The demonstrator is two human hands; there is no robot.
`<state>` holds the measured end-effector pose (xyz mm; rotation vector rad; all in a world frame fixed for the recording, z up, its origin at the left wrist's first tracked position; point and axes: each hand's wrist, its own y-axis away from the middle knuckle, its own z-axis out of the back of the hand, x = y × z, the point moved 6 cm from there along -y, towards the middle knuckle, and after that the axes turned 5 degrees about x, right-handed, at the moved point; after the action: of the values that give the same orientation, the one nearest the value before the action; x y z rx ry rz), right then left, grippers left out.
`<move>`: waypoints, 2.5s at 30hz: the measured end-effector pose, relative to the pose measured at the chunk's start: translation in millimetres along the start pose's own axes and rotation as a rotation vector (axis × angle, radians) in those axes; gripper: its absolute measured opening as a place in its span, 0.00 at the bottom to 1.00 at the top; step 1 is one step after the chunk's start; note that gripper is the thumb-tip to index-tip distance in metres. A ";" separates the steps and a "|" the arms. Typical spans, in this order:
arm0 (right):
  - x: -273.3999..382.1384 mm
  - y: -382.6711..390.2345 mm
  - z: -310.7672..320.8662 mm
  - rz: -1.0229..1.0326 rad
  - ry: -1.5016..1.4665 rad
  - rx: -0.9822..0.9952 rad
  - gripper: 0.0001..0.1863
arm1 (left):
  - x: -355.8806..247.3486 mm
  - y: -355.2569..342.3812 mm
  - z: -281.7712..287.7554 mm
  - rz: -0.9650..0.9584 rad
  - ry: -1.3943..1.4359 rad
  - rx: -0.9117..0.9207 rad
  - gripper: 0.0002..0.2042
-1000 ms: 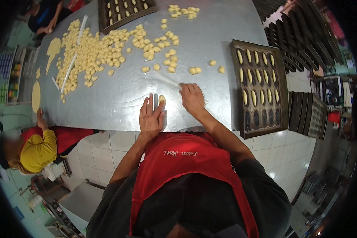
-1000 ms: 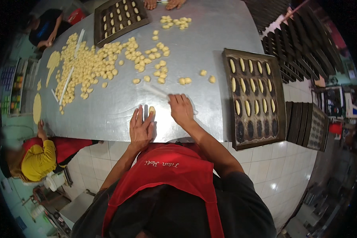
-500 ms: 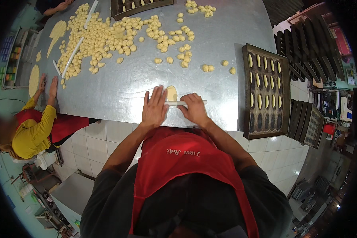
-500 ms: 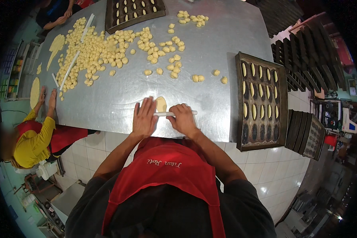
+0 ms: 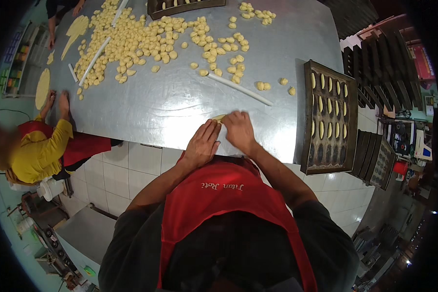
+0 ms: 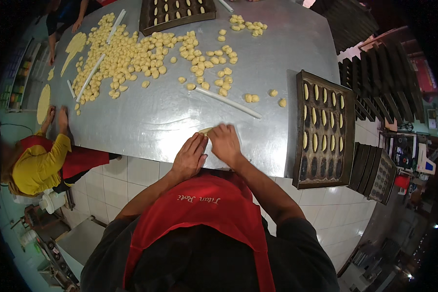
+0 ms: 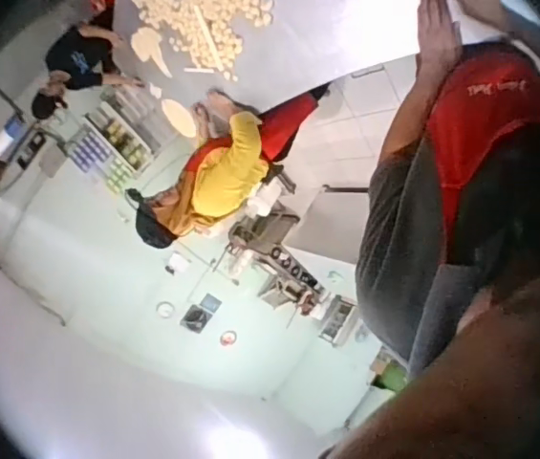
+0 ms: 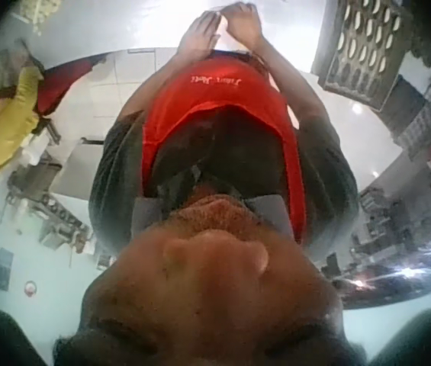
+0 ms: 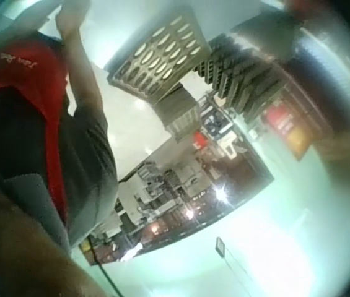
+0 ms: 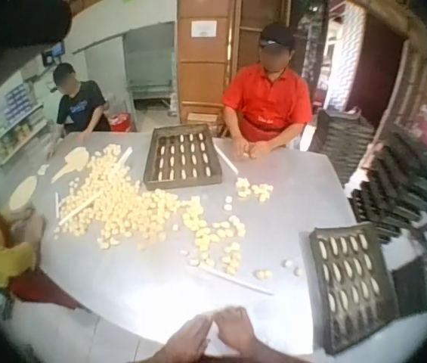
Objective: The recorder is shaping dough balls into small loaves and placing them on a baking tray in a bakery production area.
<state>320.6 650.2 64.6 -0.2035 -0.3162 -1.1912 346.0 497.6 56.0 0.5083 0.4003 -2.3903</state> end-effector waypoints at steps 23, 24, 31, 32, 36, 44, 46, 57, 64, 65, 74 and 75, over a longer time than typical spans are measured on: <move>24.7 -59.5 -18.4 -0.071 -0.353 -0.157 0.29 | 280.1 -263.2 82.1 0.415 0.041 -0.224 0.16; 24.6 -41.8 -14.3 -0.098 -0.348 -0.169 0.29 | 295.2 -276.4 72.8 0.590 -0.014 -0.097 0.17; -11.4 23.5 3.7 -0.273 -0.319 -0.478 0.14 | 345.8 -263.8 60.8 0.359 0.238 -0.391 0.15; -24.4 42.5 13.7 -0.424 -0.323 -0.560 0.13 | 296.3 -246.0 68.1 0.358 0.444 -0.410 0.13; -80.7 153.4 74.7 -0.974 -0.594 -0.783 0.14 | 275.0 -144.9 54.9 0.336 0.587 -0.206 0.11; -189.1 346.7 41.3 -1.331 0.070 -0.068 0.18 | 195.4 -34.8 13.9 0.676 1.008 -0.194 0.15; -175.5 288.8 87.5 -1.160 0.151 -0.401 0.17 | 167.0 -30.3 2.2 0.638 0.965 -0.242 0.17; -91.1 -5.2 2.1 -0.398 -0.096 -0.323 0.20 | 6.4 -48.8 -4.5 0.039 -0.182 -0.043 0.23; -42.9 22.5 -14.2 0.017 -0.141 -0.444 0.17 | 64.4 -67.7 1.0 0.239 -0.182 0.021 0.38; -50.6 2.9 -9.9 0.019 -0.160 -0.348 0.19 | 84.5 -84.2 -0.6 0.272 -0.263 0.028 0.40; -25.9 51.8 -13.8 -0.172 -0.256 -0.272 0.30 | 45.0 -11.6 -5.8 0.047 -0.082 0.178 0.36; -36.0 49.0 -21.6 -0.258 -0.396 -0.058 0.25 | 33.3 -1.1 -3.8 0.010 -0.026 0.227 0.36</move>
<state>357.2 692.4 32.4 -0.4618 -0.6701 -1.4137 322.5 482.1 37.7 0.5776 0.1140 -2.4438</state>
